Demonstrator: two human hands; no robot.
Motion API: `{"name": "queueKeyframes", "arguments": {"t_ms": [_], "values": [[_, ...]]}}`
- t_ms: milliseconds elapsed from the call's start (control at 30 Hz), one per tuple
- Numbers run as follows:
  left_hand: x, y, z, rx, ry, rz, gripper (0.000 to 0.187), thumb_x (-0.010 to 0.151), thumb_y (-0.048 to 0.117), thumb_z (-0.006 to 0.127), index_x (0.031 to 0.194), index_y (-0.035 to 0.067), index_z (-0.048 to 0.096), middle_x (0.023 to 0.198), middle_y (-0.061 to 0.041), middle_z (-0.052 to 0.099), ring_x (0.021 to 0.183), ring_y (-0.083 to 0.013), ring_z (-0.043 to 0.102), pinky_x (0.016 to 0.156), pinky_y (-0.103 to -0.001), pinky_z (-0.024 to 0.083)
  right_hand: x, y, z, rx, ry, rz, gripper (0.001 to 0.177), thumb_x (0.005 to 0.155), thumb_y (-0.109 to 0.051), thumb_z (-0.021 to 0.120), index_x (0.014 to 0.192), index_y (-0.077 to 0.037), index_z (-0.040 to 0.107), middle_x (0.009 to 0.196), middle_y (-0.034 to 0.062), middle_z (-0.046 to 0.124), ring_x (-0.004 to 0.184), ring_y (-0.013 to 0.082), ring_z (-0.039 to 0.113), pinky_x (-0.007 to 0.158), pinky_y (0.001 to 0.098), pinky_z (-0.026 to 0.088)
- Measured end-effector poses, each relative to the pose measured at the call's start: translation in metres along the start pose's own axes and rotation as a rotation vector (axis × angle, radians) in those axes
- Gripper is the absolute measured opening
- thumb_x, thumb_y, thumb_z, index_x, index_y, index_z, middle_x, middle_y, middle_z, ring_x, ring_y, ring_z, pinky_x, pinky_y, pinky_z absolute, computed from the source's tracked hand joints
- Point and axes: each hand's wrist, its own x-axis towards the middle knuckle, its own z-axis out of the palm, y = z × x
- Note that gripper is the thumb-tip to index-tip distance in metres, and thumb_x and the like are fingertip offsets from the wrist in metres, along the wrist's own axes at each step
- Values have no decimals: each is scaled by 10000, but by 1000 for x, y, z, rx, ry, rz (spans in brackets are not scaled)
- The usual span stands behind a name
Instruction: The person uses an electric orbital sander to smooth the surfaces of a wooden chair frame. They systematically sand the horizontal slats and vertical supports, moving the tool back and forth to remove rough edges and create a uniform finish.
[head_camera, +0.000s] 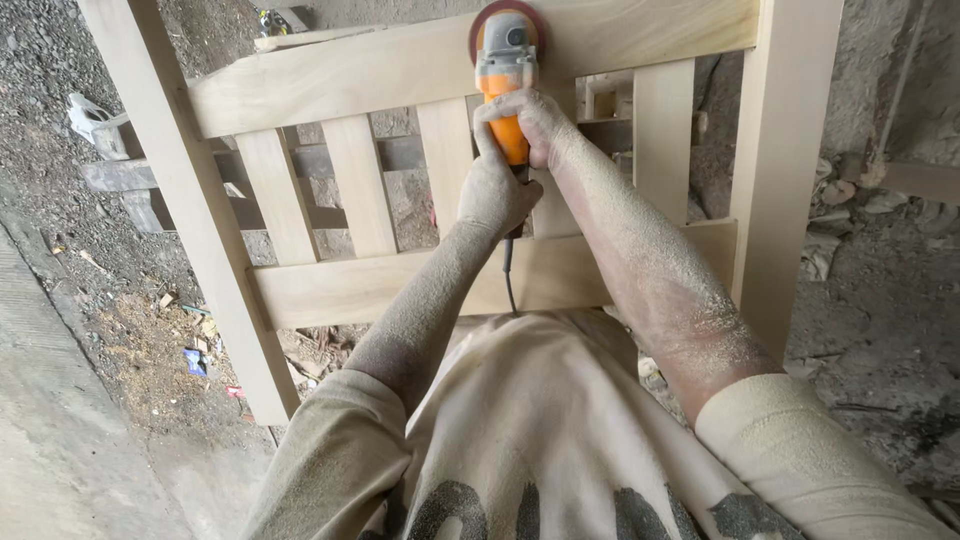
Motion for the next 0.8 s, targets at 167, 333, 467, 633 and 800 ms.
{"name": "queueKeyframes", "arguments": {"t_ms": [167,333,467,633,800], "values": [[31,62,53,43,-64,195,1273,753,288,846,1529,-42,-108,1071,-274,690,909,-407,726,810,-473,606,-54,-48,-76,68,167,-203,429,744,-42,741,1144,-7,592,923,97,668,853,257,696,855,420,624],[46,113,100,168,-286,185,1302,763,258,803,1595,-27,-157,1226,-278,646,988,-349,741,890,-402,617,-94,-77,-139,93,152,-250,364,776,-95,746,1087,13,591,882,153,660,769,321,678,791,447,600],[62,124,109,184,-106,342,1243,758,235,793,1557,-39,-118,1374,-274,567,966,-336,749,801,-410,639,-91,-92,-150,113,124,-206,359,772,-152,732,1036,46,589,867,188,668,774,345,692,799,457,613],[67,88,75,134,-70,273,1326,647,213,832,1516,-46,-135,1212,-254,638,959,-346,726,813,-412,620,-54,-83,-113,65,134,-179,361,744,-109,737,1065,4,614,871,151,672,756,316,683,800,464,613],[33,35,20,16,-27,104,1222,819,275,780,1569,-40,-132,1065,-281,700,938,-415,723,851,-484,599,-14,-45,-41,58,43,-108,346,750,-59,751,1069,-7,625,905,109,684,808,251,703,838,390,608]]}}
